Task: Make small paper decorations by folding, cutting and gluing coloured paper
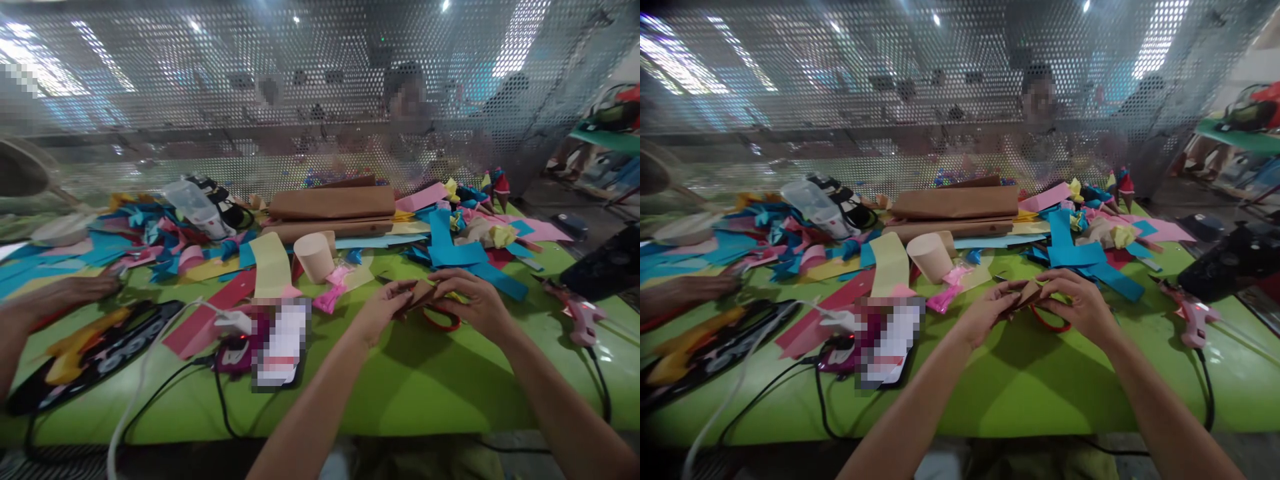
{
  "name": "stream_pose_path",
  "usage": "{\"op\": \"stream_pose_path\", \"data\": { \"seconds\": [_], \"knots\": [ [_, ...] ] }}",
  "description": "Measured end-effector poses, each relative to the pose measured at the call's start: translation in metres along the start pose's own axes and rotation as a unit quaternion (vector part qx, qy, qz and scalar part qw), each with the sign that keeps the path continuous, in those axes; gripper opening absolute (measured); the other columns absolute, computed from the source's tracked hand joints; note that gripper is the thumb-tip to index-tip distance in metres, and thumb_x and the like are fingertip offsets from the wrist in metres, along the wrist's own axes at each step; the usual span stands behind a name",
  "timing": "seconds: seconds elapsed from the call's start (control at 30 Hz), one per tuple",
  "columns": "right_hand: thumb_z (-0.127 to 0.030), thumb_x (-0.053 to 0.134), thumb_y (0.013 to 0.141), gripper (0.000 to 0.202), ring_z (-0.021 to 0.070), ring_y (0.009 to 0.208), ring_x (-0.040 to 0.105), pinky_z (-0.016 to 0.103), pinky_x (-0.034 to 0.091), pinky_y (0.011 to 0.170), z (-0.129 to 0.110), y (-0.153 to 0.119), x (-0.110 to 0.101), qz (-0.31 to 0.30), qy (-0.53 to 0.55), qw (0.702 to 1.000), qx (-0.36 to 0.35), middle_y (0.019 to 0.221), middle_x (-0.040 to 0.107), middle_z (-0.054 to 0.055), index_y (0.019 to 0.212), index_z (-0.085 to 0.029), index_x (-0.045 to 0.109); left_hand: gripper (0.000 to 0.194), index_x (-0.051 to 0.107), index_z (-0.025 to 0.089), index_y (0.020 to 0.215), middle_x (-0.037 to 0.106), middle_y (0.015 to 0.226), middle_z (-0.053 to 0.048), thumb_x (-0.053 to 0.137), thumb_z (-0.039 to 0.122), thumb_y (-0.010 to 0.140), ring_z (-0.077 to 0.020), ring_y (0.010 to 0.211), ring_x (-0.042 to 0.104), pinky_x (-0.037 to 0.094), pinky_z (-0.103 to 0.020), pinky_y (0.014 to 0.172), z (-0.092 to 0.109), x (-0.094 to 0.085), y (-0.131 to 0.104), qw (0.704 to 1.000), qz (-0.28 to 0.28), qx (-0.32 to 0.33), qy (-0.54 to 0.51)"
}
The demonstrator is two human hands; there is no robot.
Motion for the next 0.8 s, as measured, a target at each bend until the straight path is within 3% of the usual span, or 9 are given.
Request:
{"op": "stream_pose_path", "data": {
  "seconds": [0.37, 0.8],
  "knots": [
    [-0.029, 0.070, 0.090, 0.003, 0.0258, 0.106, 0.068, 0.040, 0.056, 0.090, 0.0011, 0.0010, 0.0001, 0.006, 0.005, 1.000, 0.004, 0.115, 0.071, 0.009, 0.089, -0.026, 0.070, 0.051, 0.068, 0.013, 0.127, 0.072, 0.110, -0.013, 0.075, 0.035, 0.081, -0.0151, 0.080, 0.058, 0.039, -0.024, 0.060, 0.0002, 0.0021, 0.0007, 0.999, -0.015, 0.026, 0.034],
    [-0.028, 0.068, 0.092, 0.005, 0.0237, 0.103, 0.067, 0.039, 0.053, 0.089, -0.0003, -0.0001, 0.0031, 0.005, 0.014, 1.000, 0.019, 0.112, 0.071, 0.008, 0.088, -0.025, 0.067, 0.060, 0.065, 0.010, 0.128, 0.070, 0.097, -0.010, 0.078, 0.038, 0.077, -0.0134, 0.075, 0.056, 0.042, -0.024, 0.062, -0.0020, 0.0024, 0.0010, 0.999, -0.020, 0.023, 0.014]
  ]
}}
Point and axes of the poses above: each hand's wrist, its own y-axis towards the middle knuckle, its own x-axis out of the palm, z = x × y, the point moved 3 cm from there along y, towards the middle knuckle
